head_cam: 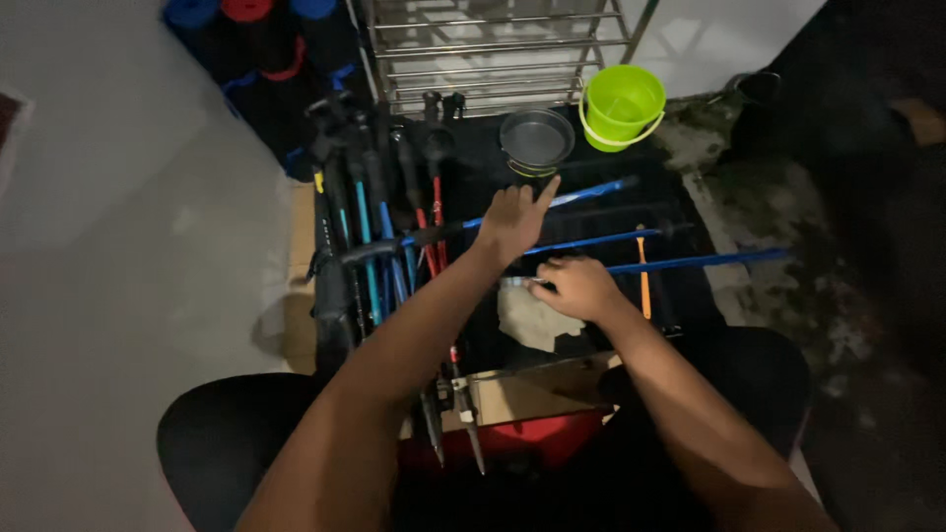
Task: The person wipes down the segments of a blue trekking pole with a cloth and cleans the internal spring mechanism with a toothbrush.
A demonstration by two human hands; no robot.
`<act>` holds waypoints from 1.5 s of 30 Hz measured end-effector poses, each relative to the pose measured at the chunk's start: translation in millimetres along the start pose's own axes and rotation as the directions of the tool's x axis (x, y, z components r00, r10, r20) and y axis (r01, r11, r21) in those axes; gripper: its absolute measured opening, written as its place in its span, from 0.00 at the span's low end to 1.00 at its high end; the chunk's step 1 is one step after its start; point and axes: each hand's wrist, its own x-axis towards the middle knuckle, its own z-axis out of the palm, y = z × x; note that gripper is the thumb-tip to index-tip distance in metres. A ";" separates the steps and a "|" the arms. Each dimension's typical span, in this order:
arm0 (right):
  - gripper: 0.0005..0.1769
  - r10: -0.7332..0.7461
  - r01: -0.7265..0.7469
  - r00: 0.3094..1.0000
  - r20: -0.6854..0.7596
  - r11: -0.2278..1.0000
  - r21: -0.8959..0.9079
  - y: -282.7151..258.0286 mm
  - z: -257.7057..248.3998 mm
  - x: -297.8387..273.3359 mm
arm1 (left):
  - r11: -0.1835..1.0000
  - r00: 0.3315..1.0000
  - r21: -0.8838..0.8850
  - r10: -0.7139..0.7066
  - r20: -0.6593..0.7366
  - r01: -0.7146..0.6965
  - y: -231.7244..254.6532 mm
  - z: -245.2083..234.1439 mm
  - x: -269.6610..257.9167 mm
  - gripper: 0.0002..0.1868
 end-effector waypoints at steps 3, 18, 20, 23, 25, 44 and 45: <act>0.20 -0.052 0.050 0.998 -0.037 0.997 -0.052 15.1 17.5 0.7 | 0.997 0.963 -0.072 0.028 0.267 -0.009 10.5 -25.3 7.7 0.33; 0.17 -0.331 0.327 0.932 -0.150 0.944 -0.051 -21.8 -10.0 0.0 | 0.548 0.929 -0.761 -0.092 0.359 0.348 -38.7 -189.9 -124.2 0.16; 0.21 -0.396 0.395 0.901 -0.175 0.918 -0.043 -47.4 -27.9 -0.1 | 0.619 0.955 -0.738 -0.067 0.290 0.268 -28.5 -228.1 -133.4 0.19; 0.23 -0.500 0.513 0.851 -0.160 0.858 0.043 -77.5 -35.2 -3.1 | 0.820 0.998 -0.570 -0.012 0.056 0.042 -17.9 -223.5 -144.4 0.22; 0.20 -0.553 0.566 0.823 -0.126 0.816 0.115 -94.5 -40.1 -6.1 | 0.922 0.993 -0.380 0.042 -0.108 -0.080 -16.3 -198.2 -138.9 0.22; 0.21 -0.025 0.094 0.959 -0.284 0.968 0.234 -31.4 -54.4 -18.9 | 1.000 0.994 -0.008 0.017 -0.110 -0.019 -47.9 -177.6 -143.4 0.11; 0.17 -0.019 0.081 0.929 -0.370 0.985 0.154 -20.1 -39.9 -16.6 | 0.999 0.999 -0.033 -0.039 0.005 0.039 -48.1 -174.5 -148.8 0.15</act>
